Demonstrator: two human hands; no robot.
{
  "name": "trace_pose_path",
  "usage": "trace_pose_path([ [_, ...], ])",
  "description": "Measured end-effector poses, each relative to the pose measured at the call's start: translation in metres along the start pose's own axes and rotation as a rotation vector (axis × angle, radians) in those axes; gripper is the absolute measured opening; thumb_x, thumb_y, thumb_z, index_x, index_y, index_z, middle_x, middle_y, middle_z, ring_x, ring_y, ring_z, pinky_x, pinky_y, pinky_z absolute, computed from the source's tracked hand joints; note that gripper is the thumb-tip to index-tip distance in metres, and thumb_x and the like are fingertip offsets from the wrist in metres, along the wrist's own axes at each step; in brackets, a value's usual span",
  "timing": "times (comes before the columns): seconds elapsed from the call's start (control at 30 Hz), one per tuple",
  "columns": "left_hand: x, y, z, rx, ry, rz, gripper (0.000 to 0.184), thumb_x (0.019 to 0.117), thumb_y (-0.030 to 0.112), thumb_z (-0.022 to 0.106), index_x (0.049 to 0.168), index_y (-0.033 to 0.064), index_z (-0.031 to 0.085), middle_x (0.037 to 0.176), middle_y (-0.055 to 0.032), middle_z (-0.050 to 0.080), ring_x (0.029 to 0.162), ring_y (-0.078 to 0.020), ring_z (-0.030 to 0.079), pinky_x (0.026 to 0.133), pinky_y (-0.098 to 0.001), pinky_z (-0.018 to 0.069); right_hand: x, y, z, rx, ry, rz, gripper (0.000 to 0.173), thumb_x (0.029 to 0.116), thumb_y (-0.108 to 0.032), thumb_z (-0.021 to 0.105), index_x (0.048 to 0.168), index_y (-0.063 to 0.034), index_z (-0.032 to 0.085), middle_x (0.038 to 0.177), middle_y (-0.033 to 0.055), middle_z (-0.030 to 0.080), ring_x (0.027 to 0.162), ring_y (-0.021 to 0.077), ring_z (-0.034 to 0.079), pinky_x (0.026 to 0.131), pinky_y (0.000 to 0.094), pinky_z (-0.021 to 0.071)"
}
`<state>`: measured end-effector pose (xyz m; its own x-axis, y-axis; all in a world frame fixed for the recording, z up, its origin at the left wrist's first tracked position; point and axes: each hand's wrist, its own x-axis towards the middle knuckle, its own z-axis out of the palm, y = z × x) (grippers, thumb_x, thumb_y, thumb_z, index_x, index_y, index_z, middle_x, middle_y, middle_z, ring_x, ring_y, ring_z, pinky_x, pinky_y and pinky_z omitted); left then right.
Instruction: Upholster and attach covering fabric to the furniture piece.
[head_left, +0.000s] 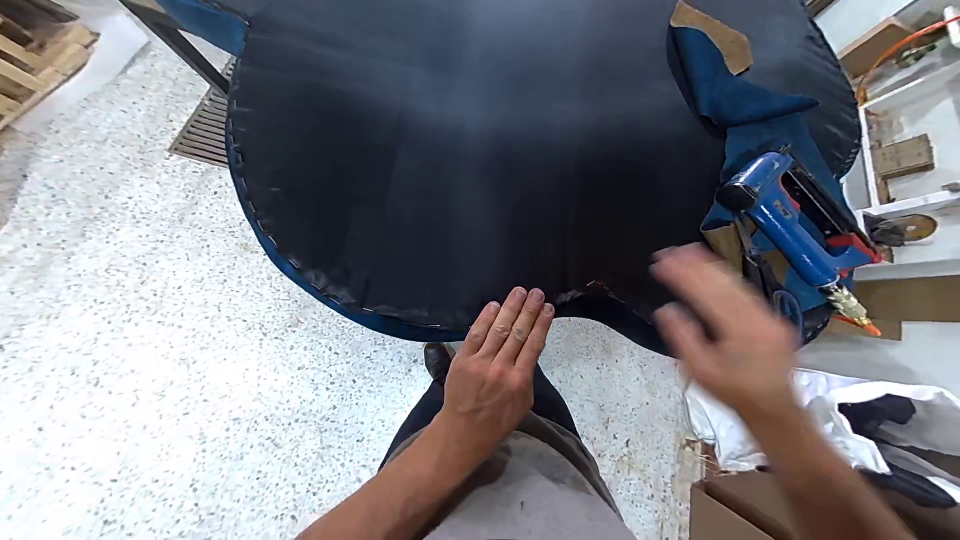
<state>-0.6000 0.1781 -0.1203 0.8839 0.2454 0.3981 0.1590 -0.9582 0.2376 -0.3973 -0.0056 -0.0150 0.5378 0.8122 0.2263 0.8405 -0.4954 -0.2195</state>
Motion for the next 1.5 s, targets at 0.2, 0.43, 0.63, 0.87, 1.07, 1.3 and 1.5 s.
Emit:
trace_pose_path([
  [0.2, -0.001, -0.004, -0.001, -0.023, 0.002, 0.044, 0.061, 0.0924, 0.012, 0.054, 0.153, 0.0133, 0.051, 0.162, -0.0022, 0.044, 0.154, -0.0184, 0.033, 0.126, -0.0421, 0.0280, 0.034, 0.142, -0.041, -0.262, -0.166, 0.670, 0.077, 0.0982, -0.058, 0.054, 0.155, -0.0068, 0.043, 0.146, 0.0364, 0.047, 0.127, 0.0630, 0.048, 0.091, 0.0848, 0.0374],
  [0.43, -0.001, -0.003, -0.001, -0.048, 0.008, 0.045, 0.058, 0.0940, 0.010, 0.053, 0.152, 0.0116, 0.051, 0.163, -0.0027, 0.043, 0.155, -0.0189, 0.031, 0.127, -0.0417, 0.0261, 0.055, 0.181, -0.042, -0.205, -0.245, 0.537, 0.078, 0.0875, -0.032, 0.072, 0.155, -0.0063, 0.043, 0.123, 0.0316, 0.065, 0.108, 0.0554, 0.064, 0.087, 0.0796, 0.0445],
  [0.63, 0.000, 0.001, -0.004, -0.070, 0.001, 0.017, 0.054, 0.0965, 0.009, 0.051, 0.150, 0.0119, 0.054, 0.161, -0.0020, 0.046, 0.154, -0.0184, 0.034, 0.125, -0.0414, 0.0283, 0.058, 0.060, -0.126, -0.080, -0.292, 0.634, 0.023, 0.1018, -0.017, 0.059, 0.115, 0.0021, 0.064, 0.077, 0.0143, 0.064, 0.060, 0.0244, 0.062, 0.057, 0.0467, 0.0528],
  [0.87, 0.002, -0.001, -0.007, -0.134, -0.006, 0.013, 0.054, 0.0979, 0.008, 0.049, 0.152, 0.0099, 0.051, 0.160, -0.0035, 0.047, 0.153, -0.0191, 0.035, 0.124, -0.0404, 0.0284, -0.008, -0.090, -0.082, 0.528, -0.353, 0.669, 0.030, 0.0968, -0.019, 0.069, 0.119, 0.0007, 0.064, 0.089, 0.0059, 0.073, 0.070, 0.0173, 0.072, 0.063, 0.0426, 0.0639],
  [1.07, 0.002, 0.001, -0.010, -0.151, -0.019, -0.013, 0.051, 0.1005, 0.005, 0.045, 0.150, 0.0102, 0.054, 0.159, -0.0029, 0.049, 0.152, -0.0183, 0.037, 0.124, -0.0390, 0.0287, -0.002, -0.103, -0.057, 0.426, -0.415, 0.655, 0.024, 0.0934, -0.017, 0.069, 0.108, 0.0008, 0.067, 0.081, 0.0036, 0.073, 0.064, 0.0124, 0.070, 0.058, 0.0357, 0.0625],
  [1.3, 0.001, -0.001, -0.012, -0.155, -0.020, -0.017, 0.051, 0.1006, 0.004, 0.044, 0.151, 0.0103, 0.053, 0.159, -0.0017, 0.048, 0.152, -0.0174, 0.036, 0.124, -0.0390, 0.0278, -0.009, -0.112, -0.057, 0.475, -0.406, 0.687, 0.022, 0.0939, -0.016, 0.068, 0.107, 0.0013, 0.066, 0.083, 0.0041, 0.073, 0.066, 0.0120, 0.071, 0.060, 0.0340, 0.0627],
  [1.5, 0.003, -0.002, -0.011, -0.154, -0.018, -0.014, 0.050, 0.1006, 0.005, 0.045, 0.149, 0.0097, 0.055, 0.159, -0.0026, 0.049, 0.152, -0.0182, 0.036, 0.124, -0.0393, 0.0284, -0.008, -0.117, -0.059, 0.472, -0.443, 0.697, 0.023, 0.0947, -0.017, 0.068, 0.109, 0.0011, 0.064, 0.086, 0.0052, 0.073, 0.067, 0.0126, 0.071, 0.060, 0.0348, 0.0632],
])
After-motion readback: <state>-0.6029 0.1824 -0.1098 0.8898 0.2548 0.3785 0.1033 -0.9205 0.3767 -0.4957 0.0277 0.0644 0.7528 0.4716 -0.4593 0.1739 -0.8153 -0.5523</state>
